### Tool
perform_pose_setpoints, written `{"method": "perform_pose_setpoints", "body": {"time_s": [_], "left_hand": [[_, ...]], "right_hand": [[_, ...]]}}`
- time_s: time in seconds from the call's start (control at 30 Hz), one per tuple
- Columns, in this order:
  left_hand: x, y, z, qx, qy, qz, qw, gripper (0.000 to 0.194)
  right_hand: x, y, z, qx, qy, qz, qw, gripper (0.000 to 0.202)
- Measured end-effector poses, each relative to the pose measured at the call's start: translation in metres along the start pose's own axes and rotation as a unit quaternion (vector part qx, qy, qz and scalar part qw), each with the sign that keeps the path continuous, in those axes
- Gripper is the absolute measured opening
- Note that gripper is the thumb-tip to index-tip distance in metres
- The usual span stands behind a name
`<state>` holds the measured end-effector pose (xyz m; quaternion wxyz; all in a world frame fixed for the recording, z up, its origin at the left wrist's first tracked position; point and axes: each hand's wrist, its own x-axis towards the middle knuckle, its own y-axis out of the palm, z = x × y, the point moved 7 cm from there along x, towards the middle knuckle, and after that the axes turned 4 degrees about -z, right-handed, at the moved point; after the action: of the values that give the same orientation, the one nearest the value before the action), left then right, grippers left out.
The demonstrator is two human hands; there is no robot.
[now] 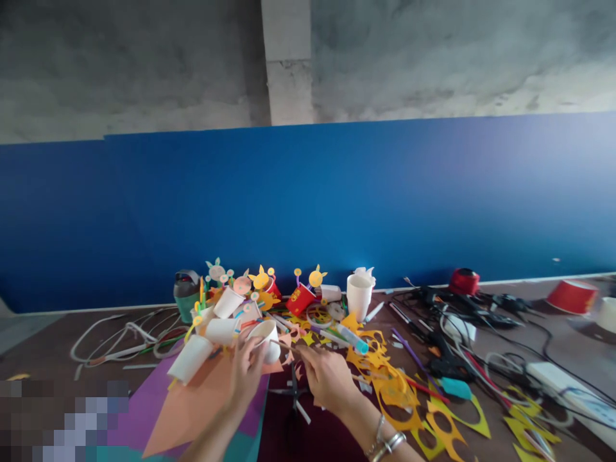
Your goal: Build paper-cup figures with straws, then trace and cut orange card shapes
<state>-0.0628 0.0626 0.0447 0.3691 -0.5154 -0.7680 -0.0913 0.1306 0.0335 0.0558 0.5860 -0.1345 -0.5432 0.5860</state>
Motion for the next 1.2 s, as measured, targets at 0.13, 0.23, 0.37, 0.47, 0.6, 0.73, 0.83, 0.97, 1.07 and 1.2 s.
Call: {"method": "perform_pose_setpoints", "body": {"time_s": [0.13, 0.23, 0.37, 0.47, 0.6, 0.73, 0.83, 0.97, 1.07, 1.2], "left_hand": [[-0.001, 0.0, 0.001, 0.001, 0.007, -0.002, 1.0, 0.032], [-0.002, 0.002, 0.004, -0.005, 0.013, 0.003, 1.0, 0.029], [-0.001, 0.003, 0.009, -0.011, 0.019, 0.001, 1.0, 0.027], [-0.002, 0.004, 0.006, -0.007, 0.024, 0.003, 1.0, 0.027], [-0.01, 0.014, -0.016, -0.006, 0.048, 0.066, 0.997, 0.02], [-0.018, 0.021, -0.023, -0.032, 0.023, 0.094, 0.995, 0.02], [-0.018, 0.017, -0.008, -0.119, -0.064, 0.063, 0.989, 0.067], [-0.017, 0.023, 0.005, -0.191, -0.136, 0.104, 0.967, 0.065], [-0.013, 0.026, 0.001, -0.218, -0.125, 0.126, 0.96, 0.047], [-0.01, 0.026, 0.004, -0.228, -0.139, 0.111, 0.957, 0.046]], "right_hand": [[0.0, -0.001, 0.0, -0.02, -0.005, 0.008, 1.0, 0.043], [0.001, -0.005, 0.001, -0.06, -0.005, 0.014, 0.998, 0.044], [0.002, -0.009, 0.008, -0.105, -0.005, 0.013, 0.994, 0.045], [0.001, -0.005, 0.011, -0.076, 0.015, 0.029, 0.997, 0.042], [0.001, 0.007, 0.01, 0.043, 0.048, 0.062, 0.996, 0.031], [0.005, 0.011, 0.001, 0.14, 0.081, 0.03, 0.986, 0.029], [0.006, 0.01, -0.007, 0.168, 0.101, 0.0, 0.981, 0.023], [0.005, 0.01, -0.003, 0.198, 0.084, -0.002, 0.977, 0.022], [0.004, 0.009, 0.002, 0.206, 0.074, -0.001, 0.976, 0.024], [0.004, 0.003, 0.006, 0.194, 0.059, 0.0, 0.979, 0.027]]}}
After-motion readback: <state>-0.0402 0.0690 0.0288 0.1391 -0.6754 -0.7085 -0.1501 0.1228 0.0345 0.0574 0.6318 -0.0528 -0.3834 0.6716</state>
